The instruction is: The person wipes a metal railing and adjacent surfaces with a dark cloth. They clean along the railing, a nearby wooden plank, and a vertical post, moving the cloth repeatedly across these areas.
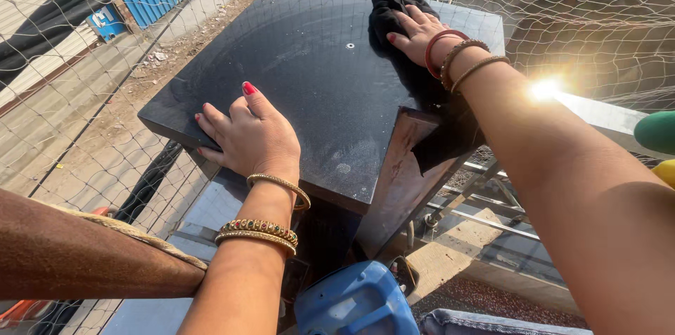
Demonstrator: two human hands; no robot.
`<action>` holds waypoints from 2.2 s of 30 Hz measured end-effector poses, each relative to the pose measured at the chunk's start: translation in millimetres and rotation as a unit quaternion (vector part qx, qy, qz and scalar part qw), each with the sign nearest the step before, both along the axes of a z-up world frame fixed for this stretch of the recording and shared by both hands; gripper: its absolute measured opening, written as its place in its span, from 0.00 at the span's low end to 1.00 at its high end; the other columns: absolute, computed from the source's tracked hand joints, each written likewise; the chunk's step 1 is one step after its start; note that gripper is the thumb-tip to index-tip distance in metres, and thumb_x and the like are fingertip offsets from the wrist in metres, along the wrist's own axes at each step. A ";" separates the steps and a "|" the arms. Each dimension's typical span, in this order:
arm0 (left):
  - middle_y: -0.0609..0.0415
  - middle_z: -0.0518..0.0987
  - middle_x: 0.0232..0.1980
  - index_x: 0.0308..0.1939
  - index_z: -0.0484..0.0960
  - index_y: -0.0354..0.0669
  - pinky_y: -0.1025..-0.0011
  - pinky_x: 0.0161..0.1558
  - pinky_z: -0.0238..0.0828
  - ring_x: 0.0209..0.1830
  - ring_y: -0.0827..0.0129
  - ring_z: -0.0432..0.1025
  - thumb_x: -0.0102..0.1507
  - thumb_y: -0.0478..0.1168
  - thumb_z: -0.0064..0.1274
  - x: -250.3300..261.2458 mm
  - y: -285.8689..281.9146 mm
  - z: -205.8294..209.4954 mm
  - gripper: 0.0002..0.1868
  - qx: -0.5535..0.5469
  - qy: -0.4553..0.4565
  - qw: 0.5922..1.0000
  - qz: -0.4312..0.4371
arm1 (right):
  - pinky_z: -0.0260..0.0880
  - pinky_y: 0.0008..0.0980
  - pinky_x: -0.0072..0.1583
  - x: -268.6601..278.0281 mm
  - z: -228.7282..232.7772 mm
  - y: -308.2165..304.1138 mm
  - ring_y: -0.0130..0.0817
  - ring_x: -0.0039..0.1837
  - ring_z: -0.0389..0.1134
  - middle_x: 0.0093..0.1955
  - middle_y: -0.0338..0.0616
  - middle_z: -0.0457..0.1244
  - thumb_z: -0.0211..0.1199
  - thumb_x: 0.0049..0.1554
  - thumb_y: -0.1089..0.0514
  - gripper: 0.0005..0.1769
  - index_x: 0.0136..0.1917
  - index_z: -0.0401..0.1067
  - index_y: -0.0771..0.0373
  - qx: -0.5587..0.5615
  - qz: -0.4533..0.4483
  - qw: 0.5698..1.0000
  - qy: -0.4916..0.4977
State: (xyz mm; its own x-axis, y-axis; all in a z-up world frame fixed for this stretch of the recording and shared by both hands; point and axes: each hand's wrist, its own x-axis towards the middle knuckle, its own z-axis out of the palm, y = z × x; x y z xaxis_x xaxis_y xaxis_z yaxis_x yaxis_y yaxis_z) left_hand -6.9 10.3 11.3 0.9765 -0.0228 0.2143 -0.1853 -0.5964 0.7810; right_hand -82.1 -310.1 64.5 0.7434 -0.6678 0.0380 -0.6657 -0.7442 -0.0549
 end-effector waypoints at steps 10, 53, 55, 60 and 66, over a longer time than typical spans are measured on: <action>0.40 0.55 0.78 0.54 0.83 0.48 0.35 0.73 0.23 0.82 0.54 0.37 0.71 0.63 0.20 -0.7 1.7 2.9 0.36 0.021 0.011 0.999 -0.027 | 0.47 0.56 0.76 -160.4 -23.5 -24.2 0.54 0.81 0.41 0.82 0.52 0.42 0.47 0.59 0.24 0.45 0.81 0.51 0.48 -0.101 0.010 0.994 -0.035; 0.34 0.63 0.76 0.74 0.61 0.42 0.45 0.82 0.52 0.80 0.42 0.58 0.62 0.43 0.58 -251.7 -231.1 -27.8 0.38 -0.174 -0.310 0.768 -0.532 | 0.70 0.34 0.56 -360.8 -0.9 -19.7 0.33 0.57 0.68 0.56 0.46 0.66 0.60 0.65 0.52 0.22 0.69 0.66 0.63 0.094 -0.067 0.966 -0.230; 0.31 0.60 0.77 0.77 0.56 0.47 0.46 0.80 0.54 0.79 0.38 0.57 0.60 0.49 0.62 -268.2 -240.1 -26.0 0.45 -0.216 -0.280 0.729 -0.586 | 0.71 0.34 0.62 -372.4 -7.3 -19.4 0.31 0.61 0.69 0.60 0.43 0.65 0.58 0.68 0.53 0.21 0.70 0.64 0.62 0.228 -0.042 0.899 -0.371; 0.29 0.52 0.80 0.78 0.50 0.56 0.42 0.80 0.52 0.82 0.29 0.50 0.53 0.55 0.72 -300.1 -264.7 -22.5 0.59 -0.227 -0.268 0.667 -0.657 | 0.72 0.40 0.66 -390.4 -10.8 -17.1 0.32 0.66 0.68 0.66 0.39 0.64 0.52 0.70 0.53 0.19 0.72 0.60 0.58 0.420 -0.051 0.745 -0.516; 0.32 0.55 0.77 0.68 0.60 0.65 0.49 0.68 0.67 0.70 0.37 0.61 0.50 0.36 0.69 -302.8 -306.6 -30.8 0.47 -0.316 -0.215 0.664 -0.642 | 0.65 0.44 0.72 -394.4 -10.1 -32.4 0.33 0.75 0.59 0.73 0.38 0.59 0.52 0.67 0.54 0.25 0.76 0.57 0.53 0.505 0.042 0.736 -0.450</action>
